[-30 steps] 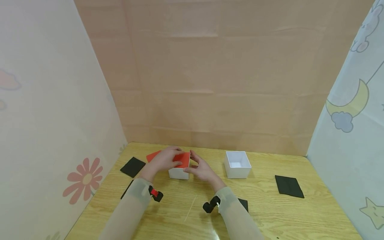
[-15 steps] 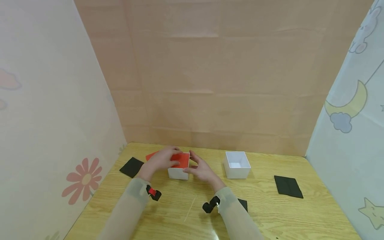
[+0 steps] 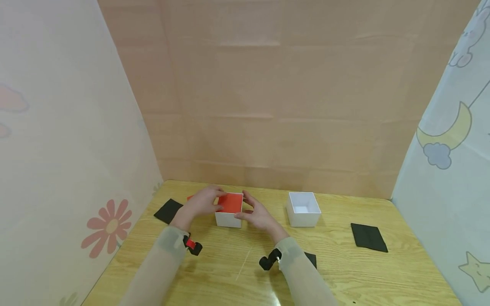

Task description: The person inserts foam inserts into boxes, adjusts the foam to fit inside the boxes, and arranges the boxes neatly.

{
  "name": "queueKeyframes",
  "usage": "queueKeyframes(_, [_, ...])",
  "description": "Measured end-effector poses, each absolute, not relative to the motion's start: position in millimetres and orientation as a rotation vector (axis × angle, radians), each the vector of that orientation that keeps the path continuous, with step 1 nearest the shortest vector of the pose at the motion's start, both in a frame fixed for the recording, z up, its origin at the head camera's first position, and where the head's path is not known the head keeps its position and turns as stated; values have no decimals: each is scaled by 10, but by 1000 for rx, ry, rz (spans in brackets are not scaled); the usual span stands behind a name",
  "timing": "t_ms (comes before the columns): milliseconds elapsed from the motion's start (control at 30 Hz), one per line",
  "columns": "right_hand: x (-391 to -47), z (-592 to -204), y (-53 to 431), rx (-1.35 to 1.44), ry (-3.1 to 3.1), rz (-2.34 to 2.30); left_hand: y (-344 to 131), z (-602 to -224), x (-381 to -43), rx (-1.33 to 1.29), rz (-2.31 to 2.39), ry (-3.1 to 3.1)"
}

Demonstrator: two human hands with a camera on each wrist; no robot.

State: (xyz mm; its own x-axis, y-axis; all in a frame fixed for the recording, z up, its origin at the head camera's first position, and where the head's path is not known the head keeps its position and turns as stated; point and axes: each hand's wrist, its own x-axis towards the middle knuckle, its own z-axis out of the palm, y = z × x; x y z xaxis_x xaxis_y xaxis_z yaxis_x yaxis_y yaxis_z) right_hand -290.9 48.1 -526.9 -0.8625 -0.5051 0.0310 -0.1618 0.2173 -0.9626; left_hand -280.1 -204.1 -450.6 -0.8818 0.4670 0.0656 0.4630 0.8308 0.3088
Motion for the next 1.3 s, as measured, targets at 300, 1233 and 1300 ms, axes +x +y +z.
queueKeyframes(300, [-2917,-5283,482,-620,2232,-1667,-2005,-4518,-2782,713,480,3013])
queueKeyframes(1233, [-2926,-5281,481,-631,2228,-1682,-1968,-4595,-2797,715,438,3078])
queueKeyframes(1300, [-2929,-5283,481,-632,2229,-1679,-1969,-4601,-2797,717,433,3081])
